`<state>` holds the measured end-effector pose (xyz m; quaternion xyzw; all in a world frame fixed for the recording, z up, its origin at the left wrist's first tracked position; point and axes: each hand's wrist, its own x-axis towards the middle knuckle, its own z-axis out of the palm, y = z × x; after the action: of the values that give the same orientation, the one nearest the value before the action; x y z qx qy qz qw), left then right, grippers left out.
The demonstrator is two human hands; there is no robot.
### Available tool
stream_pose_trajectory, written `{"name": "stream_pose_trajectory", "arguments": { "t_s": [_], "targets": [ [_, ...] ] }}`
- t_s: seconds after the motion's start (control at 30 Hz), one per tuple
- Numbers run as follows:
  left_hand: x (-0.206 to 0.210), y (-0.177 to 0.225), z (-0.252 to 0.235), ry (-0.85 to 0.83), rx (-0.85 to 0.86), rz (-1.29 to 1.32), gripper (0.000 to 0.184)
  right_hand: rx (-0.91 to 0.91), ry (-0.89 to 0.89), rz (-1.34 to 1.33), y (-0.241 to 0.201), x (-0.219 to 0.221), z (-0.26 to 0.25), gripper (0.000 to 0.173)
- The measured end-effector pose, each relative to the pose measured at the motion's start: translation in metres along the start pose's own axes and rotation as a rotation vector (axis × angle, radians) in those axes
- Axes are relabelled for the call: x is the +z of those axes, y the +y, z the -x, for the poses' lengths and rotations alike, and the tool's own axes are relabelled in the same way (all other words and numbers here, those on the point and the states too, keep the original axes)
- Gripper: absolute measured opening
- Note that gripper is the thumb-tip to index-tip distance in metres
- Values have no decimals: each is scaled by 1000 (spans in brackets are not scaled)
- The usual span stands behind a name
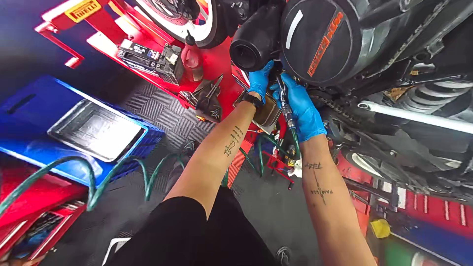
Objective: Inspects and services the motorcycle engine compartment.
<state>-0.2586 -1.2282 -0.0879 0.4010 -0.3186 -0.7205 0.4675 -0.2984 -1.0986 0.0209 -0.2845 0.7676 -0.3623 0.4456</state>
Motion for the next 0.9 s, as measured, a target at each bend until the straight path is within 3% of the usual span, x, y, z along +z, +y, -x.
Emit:
{"name": "stream_pose_trajectory", "arguments": {
  "t_s": [0.23, 0.37, 0.6, 0.9],
  "targets": [
    [4, -12, -2, -58, -131, 304, 26, 7, 58, -13, 0, -5, 20, 52],
    [0, -17, -8, -125, -154, 377, 31, 19, 105, 36, -6, -6, 23, 44],
    [0, -28, -15, -150, -137, 388, 24, 50, 92, 165, -19, -7, 24, 43],
    [0, -26, -16, -176, -138, 365, 32, 87, 90, 197, -33, 5, -2, 46]
  ]
}}
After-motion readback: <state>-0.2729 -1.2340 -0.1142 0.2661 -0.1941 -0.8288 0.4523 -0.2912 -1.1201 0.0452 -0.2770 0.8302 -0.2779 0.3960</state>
